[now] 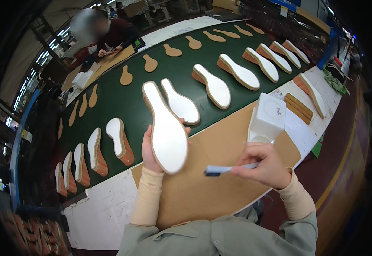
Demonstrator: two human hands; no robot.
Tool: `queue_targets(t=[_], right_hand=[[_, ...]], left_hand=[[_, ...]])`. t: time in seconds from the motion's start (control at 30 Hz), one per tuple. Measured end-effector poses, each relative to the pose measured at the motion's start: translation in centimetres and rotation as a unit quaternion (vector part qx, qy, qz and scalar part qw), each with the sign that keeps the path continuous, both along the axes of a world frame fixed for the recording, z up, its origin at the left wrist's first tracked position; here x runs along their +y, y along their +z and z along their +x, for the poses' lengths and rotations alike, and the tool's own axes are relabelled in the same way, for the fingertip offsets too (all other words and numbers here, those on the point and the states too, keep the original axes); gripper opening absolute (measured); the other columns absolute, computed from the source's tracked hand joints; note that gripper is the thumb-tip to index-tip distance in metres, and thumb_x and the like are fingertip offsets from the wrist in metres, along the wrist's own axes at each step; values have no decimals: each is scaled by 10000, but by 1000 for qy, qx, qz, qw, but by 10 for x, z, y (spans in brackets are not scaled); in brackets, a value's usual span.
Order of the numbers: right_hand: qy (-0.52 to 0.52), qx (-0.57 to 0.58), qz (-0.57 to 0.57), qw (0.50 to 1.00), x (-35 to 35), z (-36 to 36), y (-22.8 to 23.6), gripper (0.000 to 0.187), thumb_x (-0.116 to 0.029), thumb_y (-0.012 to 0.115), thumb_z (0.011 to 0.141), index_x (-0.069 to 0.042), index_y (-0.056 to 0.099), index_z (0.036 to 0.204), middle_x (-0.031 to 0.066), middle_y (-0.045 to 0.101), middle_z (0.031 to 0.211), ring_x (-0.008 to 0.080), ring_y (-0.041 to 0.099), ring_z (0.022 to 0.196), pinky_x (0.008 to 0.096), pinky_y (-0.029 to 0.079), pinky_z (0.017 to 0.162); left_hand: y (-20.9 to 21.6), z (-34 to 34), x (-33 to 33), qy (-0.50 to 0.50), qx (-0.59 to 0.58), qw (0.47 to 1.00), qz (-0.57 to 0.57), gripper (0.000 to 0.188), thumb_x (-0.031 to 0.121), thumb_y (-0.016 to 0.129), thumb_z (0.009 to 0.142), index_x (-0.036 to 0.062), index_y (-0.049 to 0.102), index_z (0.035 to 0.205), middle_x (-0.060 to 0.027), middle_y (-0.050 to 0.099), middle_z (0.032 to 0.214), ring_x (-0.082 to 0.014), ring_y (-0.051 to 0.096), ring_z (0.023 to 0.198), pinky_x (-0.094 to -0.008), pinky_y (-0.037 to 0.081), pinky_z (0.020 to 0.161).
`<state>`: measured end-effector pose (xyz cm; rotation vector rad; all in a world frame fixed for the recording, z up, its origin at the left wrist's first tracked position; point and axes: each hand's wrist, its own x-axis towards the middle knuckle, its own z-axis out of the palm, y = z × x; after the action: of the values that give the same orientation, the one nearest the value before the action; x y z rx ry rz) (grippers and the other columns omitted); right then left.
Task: The person repeatedly picks up wooden shoe sole parts from a green workbench and applies white paint to the flat surface using a small brush. They dip the brush into a container of paint between applications and place each painted part back on the bench.
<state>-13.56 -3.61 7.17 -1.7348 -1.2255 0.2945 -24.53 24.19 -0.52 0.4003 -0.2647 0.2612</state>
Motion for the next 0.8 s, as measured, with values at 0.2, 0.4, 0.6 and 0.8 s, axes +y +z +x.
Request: queue_targets(t=[0.2, 0.4, 0.6, 0.8], right_hand=[[-140, 185, 8, 973, -41, 18, -17, 189, -117, 827, 793, -24, 670, 743, -79, 567, 642, -23, 421, 547, 168, 292, 481], [-208, 178, 32, 961, -62, 19, -25, 174, -106, 812, 805, -23, 671, 747, -74, 565, 639, -21, 405, 542, 170, 292, 483], [-372, -53, 2, 927, -86, 32, -47, 205, -152, 827, 758, -14, 676, 743, -26, 496, 643, 50, 409, 569, 252, 312, 505], [-398, -198, -27, 895, -89, 35, -51, 234, -192, 839, 723, -21, 680, 745, 57, 503, 662, 161, 470, 552, 311, 359, 510]], left_hand=[[-75, 21, 132, 96, 115, 987, 59, 610, 433, 261, 1051, 33, 337, 1506, -274, 440, 1460, -502, 478, 1284, -637, 429, 1043], [-116, 29, 214, 164, 213, 961, 57, 491, 281, 317, 1052, -37, 451, 1402, -233, 573, 1335, -414, 571, 1202, -517, 470, 1045], [-58, 6, 152, 457, 431, 734, 258, 391, 196, 521, 1004, -46, 572, 1306, -153, 674, 1183, -246, 639, 1109, -362, 506, 950], [-96, -82, 235, 608, 414, 502, 454, 574, 251, 715, 885, -65, 553, 1337, -182, 647, 1216, -216, 628, 1088, -331, 498, 912]])
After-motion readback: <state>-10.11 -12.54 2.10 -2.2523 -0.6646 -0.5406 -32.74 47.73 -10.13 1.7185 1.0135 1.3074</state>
